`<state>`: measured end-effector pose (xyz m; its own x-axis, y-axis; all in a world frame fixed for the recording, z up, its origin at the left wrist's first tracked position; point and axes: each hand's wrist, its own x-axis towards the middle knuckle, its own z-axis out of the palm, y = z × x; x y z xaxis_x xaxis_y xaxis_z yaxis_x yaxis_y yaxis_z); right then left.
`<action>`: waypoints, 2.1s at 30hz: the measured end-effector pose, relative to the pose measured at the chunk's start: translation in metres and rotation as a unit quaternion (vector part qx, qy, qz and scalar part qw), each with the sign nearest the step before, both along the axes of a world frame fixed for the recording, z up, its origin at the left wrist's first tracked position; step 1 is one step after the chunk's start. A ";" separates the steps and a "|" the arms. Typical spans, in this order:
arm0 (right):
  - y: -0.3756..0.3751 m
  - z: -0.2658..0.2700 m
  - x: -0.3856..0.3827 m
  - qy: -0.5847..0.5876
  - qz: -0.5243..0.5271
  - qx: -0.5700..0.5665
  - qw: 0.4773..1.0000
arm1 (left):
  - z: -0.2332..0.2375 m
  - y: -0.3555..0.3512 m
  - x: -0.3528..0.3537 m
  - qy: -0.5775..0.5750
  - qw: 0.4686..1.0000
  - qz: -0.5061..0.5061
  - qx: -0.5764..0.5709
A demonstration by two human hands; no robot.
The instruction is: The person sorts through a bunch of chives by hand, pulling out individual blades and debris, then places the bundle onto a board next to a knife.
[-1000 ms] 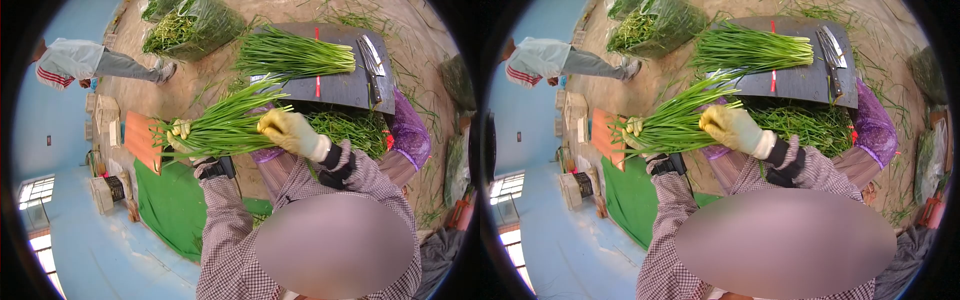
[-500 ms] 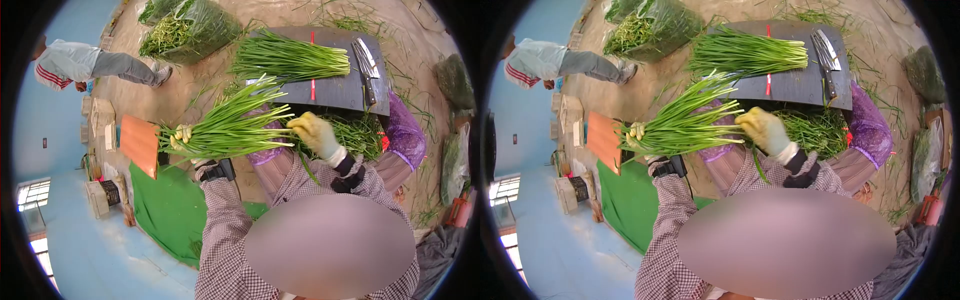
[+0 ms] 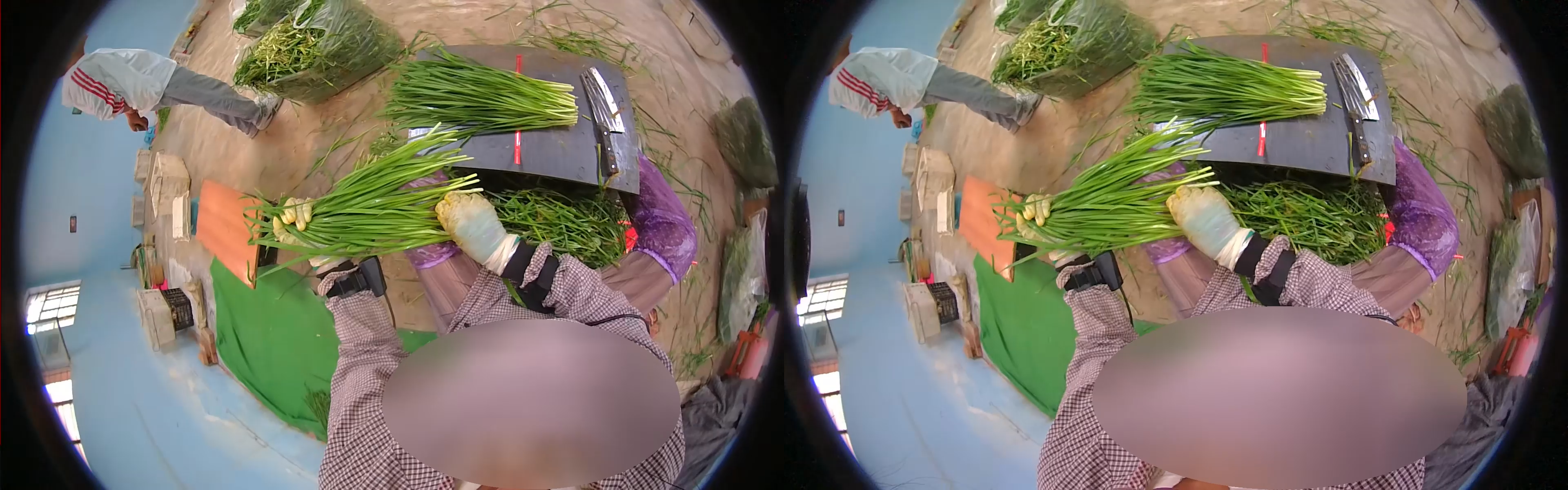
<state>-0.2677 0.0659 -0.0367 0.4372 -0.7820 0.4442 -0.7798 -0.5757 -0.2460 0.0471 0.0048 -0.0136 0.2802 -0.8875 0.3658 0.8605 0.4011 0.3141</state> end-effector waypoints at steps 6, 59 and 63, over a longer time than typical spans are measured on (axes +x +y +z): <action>-0.001 0.083 -0.023 -0.392 0.046 0.178 0.901 | 0.006 0.003 0.006 -0.005 0.996 -0.082 0.031; 0.520 -0.406 -0.493 -0.214 -0.856 0.169 0.439 | 0.111 -0.003 -0.029 -0.242 0.959 -0.038 0.142; 0.503 -0.289 -0.543 -0.038 -0.810 -0.069 0.581 | 0.106 0.003 -0.015 -0.220 0.966 -0.047 0.125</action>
